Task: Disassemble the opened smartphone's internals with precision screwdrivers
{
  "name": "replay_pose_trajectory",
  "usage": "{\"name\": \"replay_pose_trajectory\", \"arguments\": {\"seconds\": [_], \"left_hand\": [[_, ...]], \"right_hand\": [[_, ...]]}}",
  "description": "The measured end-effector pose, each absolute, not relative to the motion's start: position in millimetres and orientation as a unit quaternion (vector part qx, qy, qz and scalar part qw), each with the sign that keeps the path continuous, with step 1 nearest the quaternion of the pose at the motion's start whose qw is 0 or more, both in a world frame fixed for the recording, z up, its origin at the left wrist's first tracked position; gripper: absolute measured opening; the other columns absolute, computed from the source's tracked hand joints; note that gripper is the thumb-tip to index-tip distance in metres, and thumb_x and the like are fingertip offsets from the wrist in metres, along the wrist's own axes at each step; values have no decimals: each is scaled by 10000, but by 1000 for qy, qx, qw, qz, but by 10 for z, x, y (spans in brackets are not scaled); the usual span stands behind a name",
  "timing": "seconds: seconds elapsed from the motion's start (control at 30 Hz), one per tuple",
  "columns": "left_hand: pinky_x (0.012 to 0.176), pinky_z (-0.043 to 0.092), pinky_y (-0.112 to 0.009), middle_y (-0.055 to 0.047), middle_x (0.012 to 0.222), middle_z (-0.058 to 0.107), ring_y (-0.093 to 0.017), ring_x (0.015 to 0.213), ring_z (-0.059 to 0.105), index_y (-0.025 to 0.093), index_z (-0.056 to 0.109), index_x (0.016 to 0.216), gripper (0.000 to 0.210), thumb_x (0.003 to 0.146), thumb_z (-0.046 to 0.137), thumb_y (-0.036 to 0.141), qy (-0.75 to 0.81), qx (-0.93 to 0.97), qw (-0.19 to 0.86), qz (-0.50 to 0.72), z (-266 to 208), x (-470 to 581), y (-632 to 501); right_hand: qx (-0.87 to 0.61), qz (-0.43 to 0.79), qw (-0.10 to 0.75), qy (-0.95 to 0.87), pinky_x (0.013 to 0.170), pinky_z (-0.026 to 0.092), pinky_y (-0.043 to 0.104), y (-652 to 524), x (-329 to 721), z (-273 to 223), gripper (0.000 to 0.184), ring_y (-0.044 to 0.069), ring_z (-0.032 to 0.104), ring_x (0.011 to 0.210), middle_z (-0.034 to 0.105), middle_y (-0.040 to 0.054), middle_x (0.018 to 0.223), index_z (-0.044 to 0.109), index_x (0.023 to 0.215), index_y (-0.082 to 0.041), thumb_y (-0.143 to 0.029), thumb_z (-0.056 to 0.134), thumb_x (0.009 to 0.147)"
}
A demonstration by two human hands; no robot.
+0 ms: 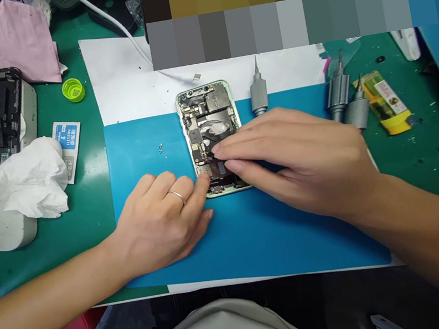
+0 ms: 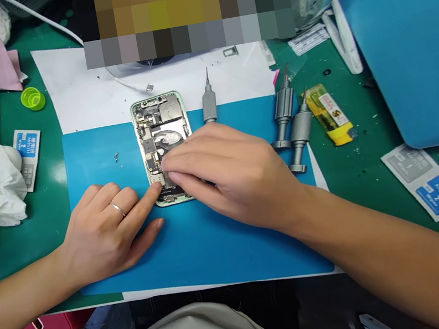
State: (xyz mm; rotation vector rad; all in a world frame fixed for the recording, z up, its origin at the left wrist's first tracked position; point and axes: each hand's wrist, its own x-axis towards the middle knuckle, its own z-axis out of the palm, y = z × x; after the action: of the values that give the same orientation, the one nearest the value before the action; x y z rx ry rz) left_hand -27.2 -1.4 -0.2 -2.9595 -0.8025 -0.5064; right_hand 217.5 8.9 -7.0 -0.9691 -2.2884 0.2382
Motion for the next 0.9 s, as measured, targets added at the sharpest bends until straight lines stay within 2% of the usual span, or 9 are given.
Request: {"name": "replay_pose_trajectory", "arguments": {"seconds": [0.2,0.4,0.5,0.57,0.63,0.73,0.8,0.9], "left_hand": [[599,318,-377,-54,821,650,-216,720,539,35,636,1256,354,1073,534,321,-255,-953,15,-165,-2,-276,-15],[589,311,-381,-56,827,657,-221,719,538,15,606,1300,392,1059,554,321,-261,-951,17,-165,2,-263,-11],[579,314,-381,-48,811,649,-210,684,519,45,602,1287,366,1060,536,324,-281,-944,13,-169,23,-272,1],[569,316,-373,-14,746,606,-187,630,477,127,633,1161,223,1047,528,287,-292,-933,-8,-211,43,-295,-3],[546,291,-354,34,652,505,-157,564,405,218,607,913,112,1011,557,239,-241,-924,-34,-295,64,-323,-27],[506,240,-327,65,593,366,-114,507,333,225,473,668,318,919,667,203,-60,-933,-71,-347,85,-348,-88],[487,249,-316,66,597,366,-95,495,344,214,456,615,375,881,721,221,13,-946,-88,-311,83,-346,-118],[462,263,-307,61,580,380,-96,481,362,212,460,590,401,907,702,254,23,-948,-76,-308,62,-334,-124]], "right_hand": [[-358,74,306,-879,903,627,435,92,2198,-93,107,236,733,998,784,63,1079,728,1010,-221,-136,688,959],[-354,82,289,-885,925,603,485,84,2182,-135,86,277,694,1070,758,93,1120,734,984,-199,-142,671,969],[-352,79,302,-882,924,599,474,76,2190,-108,85,271,690,1074,757,81,1120,730,994,-204,-145,675,964],[-362,74,315,-874,905,596,439,65,2209,-64,117,241,704,1036,763,47,1081,722,1002,-234,-135,682,953],[-371,62,352,-857,826,585,403,55,2236,-29,124,204,715,922,758,24,978,708,976,-240,-124,676,946],[-365,52,441,-818,665,535,363,63,2274,-44,166,156,649,693,665,-4,735,676,877,-227,-176,578,1001],[-347,45,500,-792,592,511,341,93,2286,-92,262,143,591,600,591,-15,627,661,803,-213,-239,537,1033],[-309,13,578,-755,503,473,304,148,2276,-163,371,121,522,500,515,-29,529,645,707,-198,-330,563,1044]]}}
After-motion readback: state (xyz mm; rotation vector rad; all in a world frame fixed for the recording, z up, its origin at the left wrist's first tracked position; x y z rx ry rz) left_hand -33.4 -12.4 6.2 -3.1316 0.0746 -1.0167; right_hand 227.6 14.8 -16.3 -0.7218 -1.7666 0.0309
